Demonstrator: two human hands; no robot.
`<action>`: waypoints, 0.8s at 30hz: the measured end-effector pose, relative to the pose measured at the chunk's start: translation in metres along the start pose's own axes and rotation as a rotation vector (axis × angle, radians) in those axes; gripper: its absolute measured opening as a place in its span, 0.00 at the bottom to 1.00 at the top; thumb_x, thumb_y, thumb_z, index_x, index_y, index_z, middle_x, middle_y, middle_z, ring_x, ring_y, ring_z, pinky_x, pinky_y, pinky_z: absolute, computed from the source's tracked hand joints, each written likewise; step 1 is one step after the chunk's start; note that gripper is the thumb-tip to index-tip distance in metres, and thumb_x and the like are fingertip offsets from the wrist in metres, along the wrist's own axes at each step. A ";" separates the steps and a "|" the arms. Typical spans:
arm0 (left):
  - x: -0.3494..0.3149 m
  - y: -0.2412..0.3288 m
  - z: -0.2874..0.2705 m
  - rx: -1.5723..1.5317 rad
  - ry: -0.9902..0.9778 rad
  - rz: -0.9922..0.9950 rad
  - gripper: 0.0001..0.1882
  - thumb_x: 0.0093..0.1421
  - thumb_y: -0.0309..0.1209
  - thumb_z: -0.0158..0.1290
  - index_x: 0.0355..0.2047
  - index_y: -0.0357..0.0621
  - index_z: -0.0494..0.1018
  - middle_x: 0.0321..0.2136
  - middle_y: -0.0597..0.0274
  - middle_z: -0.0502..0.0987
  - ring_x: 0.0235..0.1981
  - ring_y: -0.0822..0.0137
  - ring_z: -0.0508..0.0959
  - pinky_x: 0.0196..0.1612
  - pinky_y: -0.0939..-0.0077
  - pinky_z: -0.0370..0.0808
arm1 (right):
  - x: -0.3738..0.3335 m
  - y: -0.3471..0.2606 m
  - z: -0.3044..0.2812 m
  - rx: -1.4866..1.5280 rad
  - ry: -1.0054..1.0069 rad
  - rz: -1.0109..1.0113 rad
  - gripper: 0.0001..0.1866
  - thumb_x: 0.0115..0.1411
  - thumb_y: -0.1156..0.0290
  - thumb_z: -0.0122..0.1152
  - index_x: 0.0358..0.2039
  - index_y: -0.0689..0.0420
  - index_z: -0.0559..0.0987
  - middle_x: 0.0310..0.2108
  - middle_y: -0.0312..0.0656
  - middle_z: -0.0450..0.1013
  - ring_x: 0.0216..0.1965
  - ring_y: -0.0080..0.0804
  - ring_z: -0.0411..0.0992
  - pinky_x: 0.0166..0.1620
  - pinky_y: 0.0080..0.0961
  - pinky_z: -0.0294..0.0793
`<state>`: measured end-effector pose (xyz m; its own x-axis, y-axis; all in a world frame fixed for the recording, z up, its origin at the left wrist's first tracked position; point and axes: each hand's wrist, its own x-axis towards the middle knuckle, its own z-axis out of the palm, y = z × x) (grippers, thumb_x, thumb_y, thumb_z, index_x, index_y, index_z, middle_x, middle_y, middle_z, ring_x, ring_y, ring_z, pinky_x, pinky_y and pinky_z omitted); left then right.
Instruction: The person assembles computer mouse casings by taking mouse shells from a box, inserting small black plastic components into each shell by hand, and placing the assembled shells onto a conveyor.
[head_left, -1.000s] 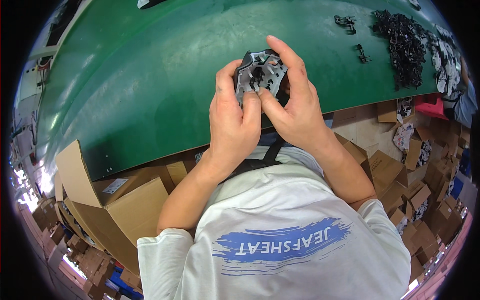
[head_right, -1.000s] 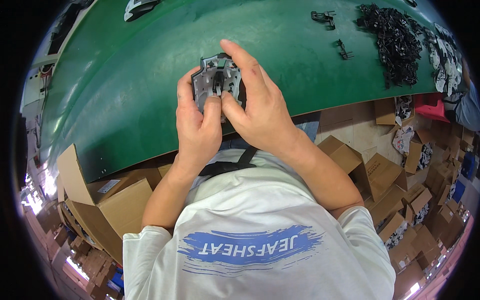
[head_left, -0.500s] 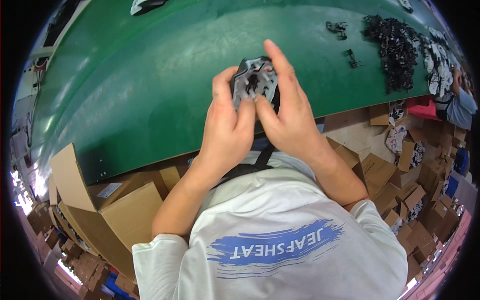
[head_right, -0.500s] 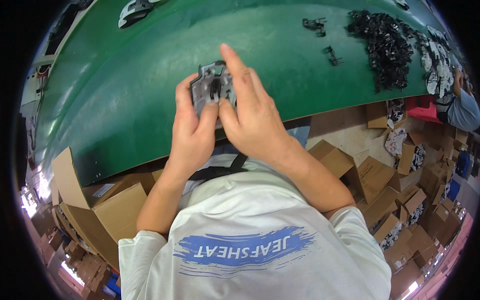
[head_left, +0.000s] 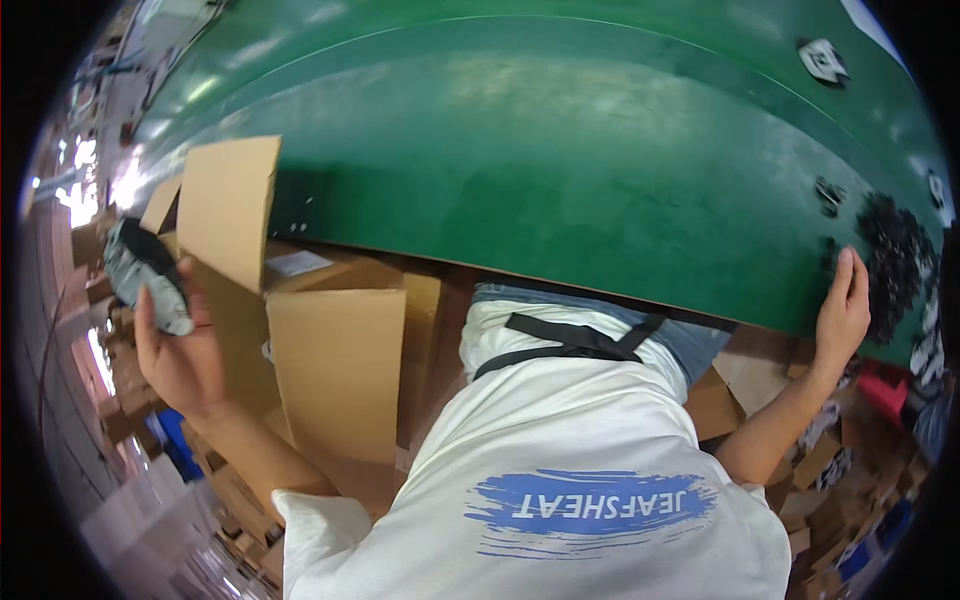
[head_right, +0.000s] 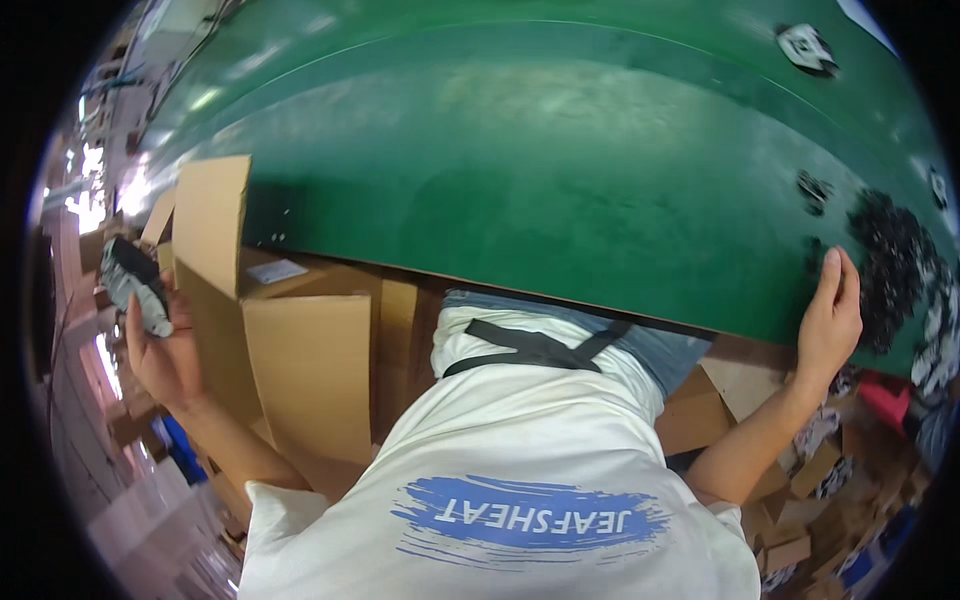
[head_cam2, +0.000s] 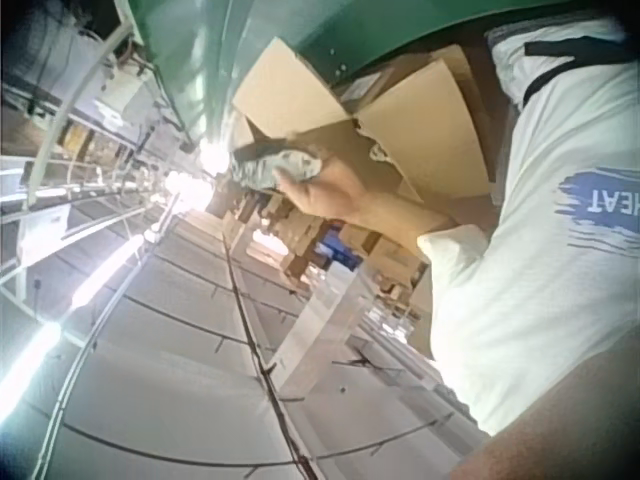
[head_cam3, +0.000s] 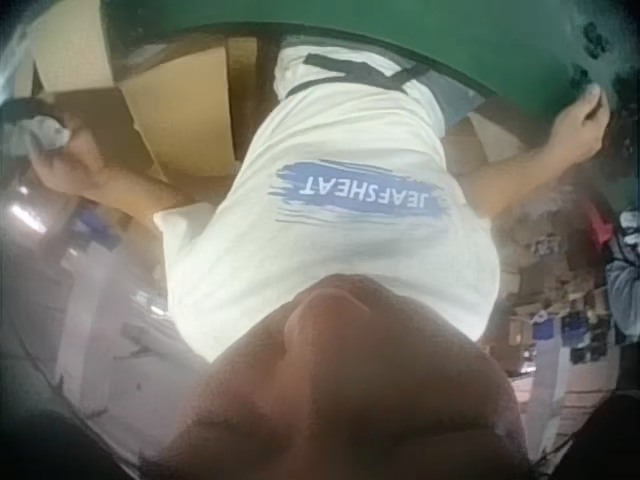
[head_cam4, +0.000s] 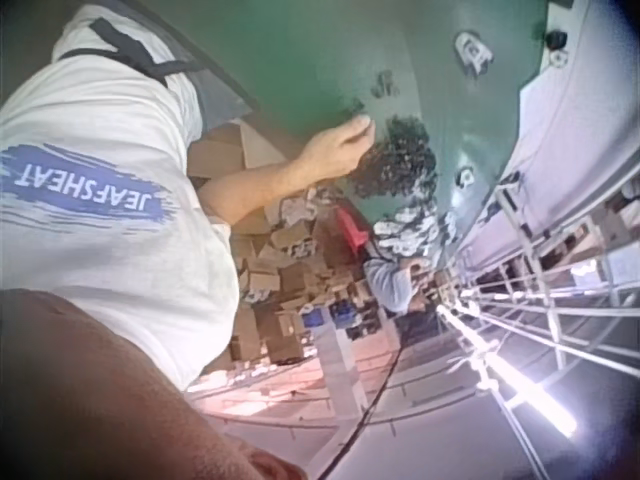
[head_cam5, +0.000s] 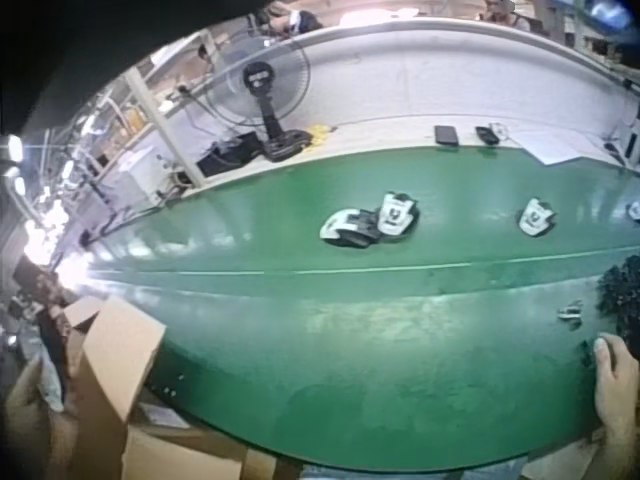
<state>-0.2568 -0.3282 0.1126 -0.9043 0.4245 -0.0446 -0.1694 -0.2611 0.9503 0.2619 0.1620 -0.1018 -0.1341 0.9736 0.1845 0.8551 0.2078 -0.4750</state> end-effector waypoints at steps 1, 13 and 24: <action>0.006 0.019 -0.057 0.120 0.039 0.083 0.21 0.78 0.29 0.45 0.68 0.36 0.67 0.61 0.47 0.78 0.61 0.50 0.79 0.60 0.58 0.79 | -0.004 -0.004 0.000 0.003 -0.005 -0.017 0.25 0.76 0.50 0.60 0.62 0.55 0.81 0.37 0.34 0.78 0.38 0.20 0.72 0.47 0.20 0.73; -0.149 -0.086 -0.404 1.878 0.922 -0.782 0.38 0.64 0.32 0.53 0.74 0.58 0.54 0.66 0.31 0.61 0.63 0.26 0.71 0.65 0.39 0.72 | 0.006 -0.046 0.030 0.232 -0.201 -0.399 0.15 0.76 0.67 0.62 0.56 0.60 0.85 0.49 0.39 0.81 0.48 0.26 0.75 0.54 0.23 0.72; -0.091 -0.015 -0.413 1.420 0.823 -0.110 0.25 0.64 0.28 0.58 0.61 0.32 0.74 0.50 0.54 0.81 0.46 0.63 0.78 0.49 0.64 0.77 | 0.006 -0.040 0.043 0.482 -0.197 -0.187 0.14 0.72 0.68 0.68 0.53 0.62 0.85 0.48 0.40 0.82 0.49 0.25 0.77 0.57 0.24 0.75</action>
<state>-0.3334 -0.7208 -0.0249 -0.9439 -0.2817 0.1723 -0.1896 0.8896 0.4155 0.2053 0.1638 -0.1189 -0.3928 0.9054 0.1610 0.4877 0.3536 -0.7982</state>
